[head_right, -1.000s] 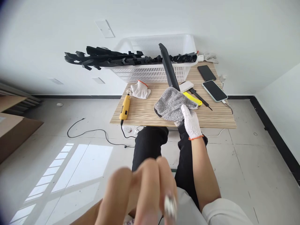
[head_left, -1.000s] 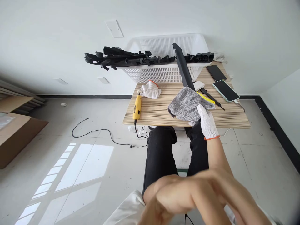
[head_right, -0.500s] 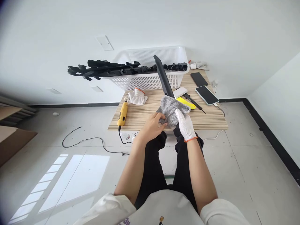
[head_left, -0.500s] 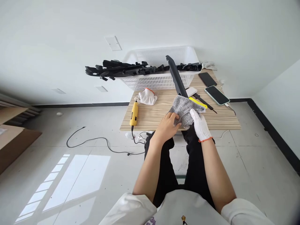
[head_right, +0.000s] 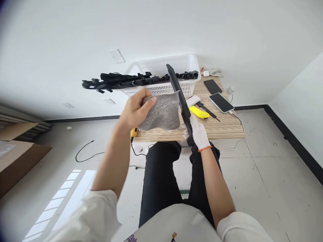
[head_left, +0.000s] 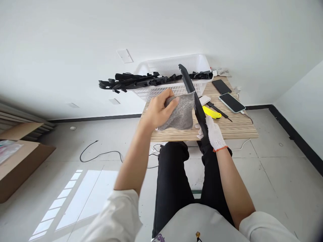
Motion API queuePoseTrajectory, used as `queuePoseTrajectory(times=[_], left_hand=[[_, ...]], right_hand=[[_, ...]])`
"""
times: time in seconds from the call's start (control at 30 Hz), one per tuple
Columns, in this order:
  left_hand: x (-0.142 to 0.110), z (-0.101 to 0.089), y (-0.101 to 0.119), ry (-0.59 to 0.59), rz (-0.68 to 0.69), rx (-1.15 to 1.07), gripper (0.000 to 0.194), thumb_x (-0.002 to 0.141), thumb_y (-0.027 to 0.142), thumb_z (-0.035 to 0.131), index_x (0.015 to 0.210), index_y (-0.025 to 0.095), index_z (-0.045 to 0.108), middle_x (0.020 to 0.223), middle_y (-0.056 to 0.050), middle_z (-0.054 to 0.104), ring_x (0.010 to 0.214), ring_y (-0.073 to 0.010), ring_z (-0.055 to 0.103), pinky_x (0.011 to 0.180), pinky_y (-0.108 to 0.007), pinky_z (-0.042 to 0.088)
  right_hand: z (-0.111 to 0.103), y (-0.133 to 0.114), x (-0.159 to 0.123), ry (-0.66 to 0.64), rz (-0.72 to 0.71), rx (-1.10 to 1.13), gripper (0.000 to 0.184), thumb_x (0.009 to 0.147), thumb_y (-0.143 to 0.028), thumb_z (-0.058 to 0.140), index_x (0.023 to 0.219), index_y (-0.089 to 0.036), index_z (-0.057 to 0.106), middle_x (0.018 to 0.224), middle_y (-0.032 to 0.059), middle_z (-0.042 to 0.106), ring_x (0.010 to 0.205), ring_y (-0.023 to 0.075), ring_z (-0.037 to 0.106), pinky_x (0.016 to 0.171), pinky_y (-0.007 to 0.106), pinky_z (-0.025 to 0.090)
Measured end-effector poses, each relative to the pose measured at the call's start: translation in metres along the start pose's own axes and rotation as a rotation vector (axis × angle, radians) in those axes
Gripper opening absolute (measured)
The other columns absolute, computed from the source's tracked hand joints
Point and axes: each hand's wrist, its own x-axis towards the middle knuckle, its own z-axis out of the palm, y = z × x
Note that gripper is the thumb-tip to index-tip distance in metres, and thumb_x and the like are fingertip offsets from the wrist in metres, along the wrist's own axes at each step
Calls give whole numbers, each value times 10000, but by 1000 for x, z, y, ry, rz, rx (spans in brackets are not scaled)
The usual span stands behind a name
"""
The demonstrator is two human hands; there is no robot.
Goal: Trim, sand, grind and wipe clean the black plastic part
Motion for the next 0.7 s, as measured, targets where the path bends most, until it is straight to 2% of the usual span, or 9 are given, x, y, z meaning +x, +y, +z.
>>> queuePoseTrajectory(times=[0.07, 0.13, 0.23, 0.3, 0.4, 0.47, 0.6, 0.7], left_hand=[[23, -24, 15, -71, 90, 176, 153, 930, 363, 631, 852, 238, 589, 637, 30, 471, 603, -148, 462, 640, -295, 432], [45, -46, 30, -94, 145, 338, 217, 962, 427, 596, 1000, 222, 655, 677, 22, 524, 627, -149, 491, 714, -312, 488], [70, -73, 43, -135, 139, 486, 328, 988, 426, 547, 1132, 169, 689, 791, 2, 565, 771, -159, 582, 863, -429, 534], [80, -83, 44, -149, 107, 515, 271, 967, 382, 584, 1111, 200, 722, 824, -16, 586, 854, -202, 620, 892, -496, 541], [87, -91, 46, -169, 90, 422, 133, 920, 357, 669, 990, 280, 751, 817, -29, 634, 879, -240, 655, 914, -482, 561], [84, -93, 56, -216, 136, 304, 154, 933, 372, 667, 983, 249, 746, 846, -32, 657, 881, -213, 667, 924, -490, 556], [69, -98, 105, -317, 307, 81, 286, 925, 464, 672, 965, 184, 719, 830, -22, 637, 934, -231, 701, 882, -534, 552], [70, -94, 141, -297, 336, 49, 236, 886, 441, 712, 884, 206, 708, 837, -5, 620, 1007, -266, 722, 891, -540, 552]], right_hand=[[-1, 1, 0, -13, -4, 10, 681, 830, -811, 539, 822, -162, 746, 519, 42, 629, 461, 162, 586, 466, 276, 515], [-1, 2, 1, -39, -7, 35, 681, 829, -811, 543, 808, -160, 739, 508, 35, 616, 445, 152, 562, 454, 274, 501], [-1, 2, 1, -64, -11, 83, 650, 827, -783, 581, 787, -150, 723, 568, 53, 657, 428, 127, 522, 435, 268, 484], [0, 3, 2, -61, -7, 102, 625, 831, -759, 600, 788, -146, 716, 603, 66, 681, 429, 119, 515, 436, 266, 487], [1, 2, 3, -47, 14, 96, 607, 856, -732, 586, 771, -143, 707, 553, 54, 647, 421, 120, 508, 442, 267, 501], [2, 1, 3, -42, 28, 78, 591, 868, -715, 579, 763, -147, 703, 532, 46, 627, 424, 124, 518, 453, 268, 511], [2, -1, 2, -28, 30, 53, 555, 885, -686, 569, 773, -158, 697, 518, 36, 604, 431, 134, 518, 479, 291, 535], [0, 0, 2, -32, -54, -41, 545, 922, -675, 493, 813, -183, 701, 544, 50, 626, 456, 162, 547, 496, 321, 543]])
